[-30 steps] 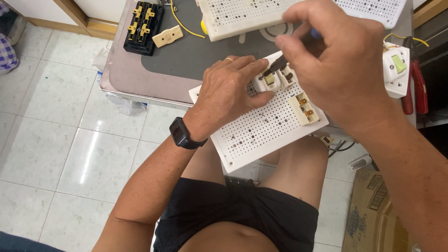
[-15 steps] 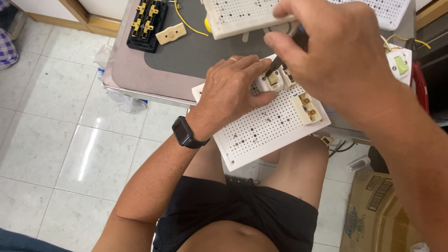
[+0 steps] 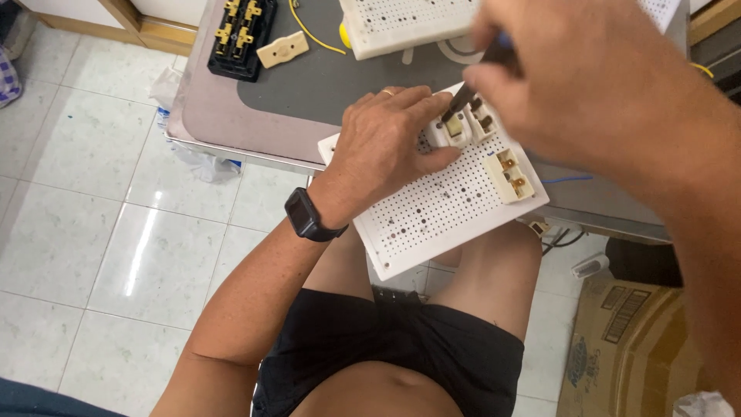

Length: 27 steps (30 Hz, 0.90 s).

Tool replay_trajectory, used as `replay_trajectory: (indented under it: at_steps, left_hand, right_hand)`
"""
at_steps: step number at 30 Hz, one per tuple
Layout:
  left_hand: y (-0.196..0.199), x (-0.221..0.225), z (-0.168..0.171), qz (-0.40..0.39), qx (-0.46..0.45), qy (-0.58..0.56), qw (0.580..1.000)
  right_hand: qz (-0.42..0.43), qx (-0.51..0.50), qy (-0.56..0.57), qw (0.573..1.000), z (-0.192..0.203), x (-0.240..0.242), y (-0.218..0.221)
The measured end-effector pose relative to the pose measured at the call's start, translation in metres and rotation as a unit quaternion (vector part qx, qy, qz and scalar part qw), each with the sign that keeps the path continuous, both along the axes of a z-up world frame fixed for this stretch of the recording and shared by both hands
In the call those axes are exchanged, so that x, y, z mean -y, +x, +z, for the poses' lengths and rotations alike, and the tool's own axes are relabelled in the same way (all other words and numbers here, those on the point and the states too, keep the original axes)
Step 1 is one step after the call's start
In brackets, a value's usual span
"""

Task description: Securing electrical wires and components to a perforated board using a screwdriver.

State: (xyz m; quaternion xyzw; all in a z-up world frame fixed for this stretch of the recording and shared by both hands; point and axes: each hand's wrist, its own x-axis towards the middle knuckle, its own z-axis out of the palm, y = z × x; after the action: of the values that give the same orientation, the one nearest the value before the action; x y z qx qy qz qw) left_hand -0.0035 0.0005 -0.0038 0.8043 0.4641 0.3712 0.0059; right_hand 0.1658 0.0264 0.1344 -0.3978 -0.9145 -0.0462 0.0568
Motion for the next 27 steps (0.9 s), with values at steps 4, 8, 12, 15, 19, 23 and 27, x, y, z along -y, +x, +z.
replay_trajectory:
  at_steps: [4,8,12,15,19,23,27]
  left_hand:
    - [-0.001,0.000,-0.001,0.003,0.010,0.001,1.000]
    - [-0.001,0.001,0.000,-0.003,0.011,0.009,1.000]
    - [0.000,0.000,-0.002,0.011,0.007,0.017,1.000]
    - [0.000,0.000,-0.002,0.011,0.011,0.009,1.000]
    - [0.000,0.000,-0.002,0.010,0.007,0.012,1.000]
    - [0.000,0.000,-0.004,0.014,-0.002,0.007,1.000]
    - [0.000,0.000,-0.002,0.014,0.000,-0.011,1.000]
  right_hand:
    - [0.006,0.074,0.162,0.984,-0.017,-0.009,0.031]
    - [-0.031,0.124,0.128,0.983,0.000,0.001,0.026]
    - [0.054,0.176,0.192,0.964,-0.001,-0.006,0.028]
    - [0.132,0.400,0.412,0.808,0.002,-0.011,0.026]
    - [0.135,0.412,0.372,0.821,0.009,-0.010,0.014]
    - [0.141,0.347,0.314,0.873,0.006,-0.015,0.011]
    - [0.131,0.389,0.329,0.851,0.004,-0.016,0.015]
